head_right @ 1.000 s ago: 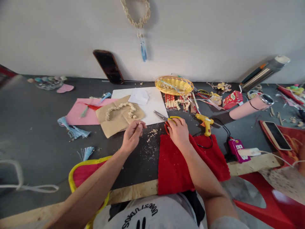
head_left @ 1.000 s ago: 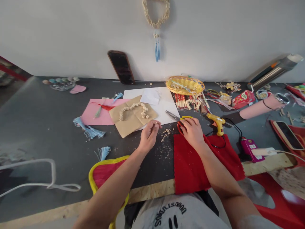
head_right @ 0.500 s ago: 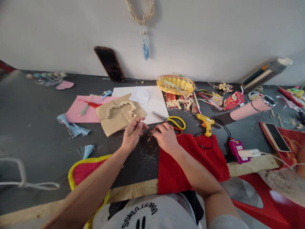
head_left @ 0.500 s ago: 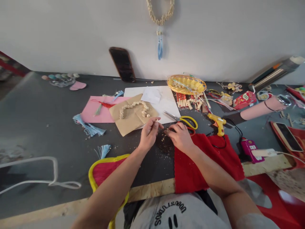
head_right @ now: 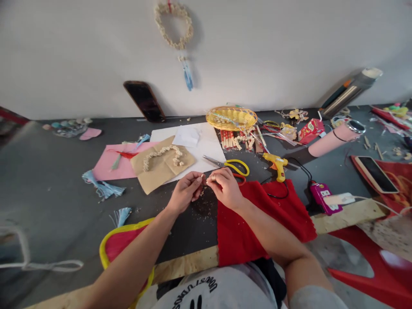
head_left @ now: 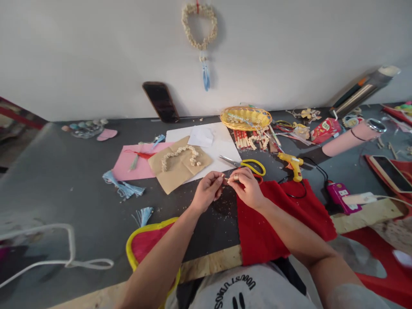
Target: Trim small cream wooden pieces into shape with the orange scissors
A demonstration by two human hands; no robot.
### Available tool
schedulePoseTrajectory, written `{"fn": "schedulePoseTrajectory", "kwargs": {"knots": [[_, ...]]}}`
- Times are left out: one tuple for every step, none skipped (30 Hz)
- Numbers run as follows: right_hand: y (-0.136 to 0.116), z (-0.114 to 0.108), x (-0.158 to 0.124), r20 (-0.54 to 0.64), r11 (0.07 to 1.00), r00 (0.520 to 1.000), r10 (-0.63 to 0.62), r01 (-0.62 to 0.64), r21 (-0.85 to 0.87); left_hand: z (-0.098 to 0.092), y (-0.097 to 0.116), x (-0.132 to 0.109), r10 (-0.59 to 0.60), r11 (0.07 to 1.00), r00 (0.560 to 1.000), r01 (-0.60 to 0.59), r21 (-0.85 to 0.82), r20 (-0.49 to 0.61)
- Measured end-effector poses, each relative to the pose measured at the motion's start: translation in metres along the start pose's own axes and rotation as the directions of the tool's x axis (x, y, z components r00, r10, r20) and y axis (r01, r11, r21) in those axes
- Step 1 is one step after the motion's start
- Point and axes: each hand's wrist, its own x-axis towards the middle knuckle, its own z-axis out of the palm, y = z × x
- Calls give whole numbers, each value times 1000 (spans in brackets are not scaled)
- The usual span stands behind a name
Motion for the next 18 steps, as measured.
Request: {"fn": "schedulePoseTrajectory", "kwargs": {"knots": [[-1, 0, 0, -19, 1000, 1000, -2, 2, 24, 1, 0, -1, -16, 1000, 1000, 15, 8, 25], [-1, 0, 0, -32, 999, 999, -4, 5, 41, 2, -1, -2, -25, 1000, 999, 24, 13, 45], [-2, 1, 0, -41, 999, 999, -6, 8, 52, 2, -1, -3, -30, 999, 997, 29, 15, 65], [-2, 1, 0, -49, 998, 999, -9, 12, 59, 2, -2, -3, -38, 999, 996, 37, 13, 84], [-1, 1, 0, -55, 998, 998, -13, 16, 63, 2, -2, -4, -45, 999, 994, 44, 10, 98], [-1, 1, 0, -57, 997, 998, -16, 20, 69, 2, -2, -4, -52, 999, 993, 52, 7, 109], [0, 1, -1, -57, 997, 998, -19, 24, 77, 1, -2, -5, -59, 998, 991, 59, 5, 119], [0, 1, -1, -56, 996, 998, -21, 25, 87, 1, -1, -5, -66, 998, 990, 66, 4, 127], [1, 1, -1, -54, 995, 998, -20, 25, 100, 1, -1, -5, -70, 997, 988, 71, 2, 136], [1, 1, -2, -52, 993, 998, -19, 24, 113, 1, 0, -5, -74, 997, 987, 75, 1, 145], [2, 1, -3, -50, 992, 999, -17, 23, 125, 1, 0, -5, -78, 997, 985, 79, 0, 155], [2, 1, -3, -48, 991, 999, -14, 21, 136, 0, 0, -5, -81, 997, 983, 82, -1, 164], [3, 1, -4, -45, 989, 999, -9, 15, 147, 0, 0, -5, -84, 996, 982, 86, -2, 171], [3, 1, -5, -38, 987, 999, -2, 9, 162, -1, 0, -5, -86, 996, 981, 88, -2, 176], [3, 1, -5, -30, 983, 1000, 4, 1, 182, -1, 0, -6, -88, 996, 980, 89, -1, 180], [4, 2, -5, -19, 979, 1000, 11, -7, 205, -2, 0, -6, -88, 996, 979, 89, 1, 185], [4, 2, -6, -7, 973, 1000, 20, -18, 229, -3, 0, -6, -87, 996, 978, 88, 3, 190], [4, 2, -6, 5, 968, 1000, 29, -29, 250, -3, 0, -6, -86, 996, 977, 86, 8, 197]]}}
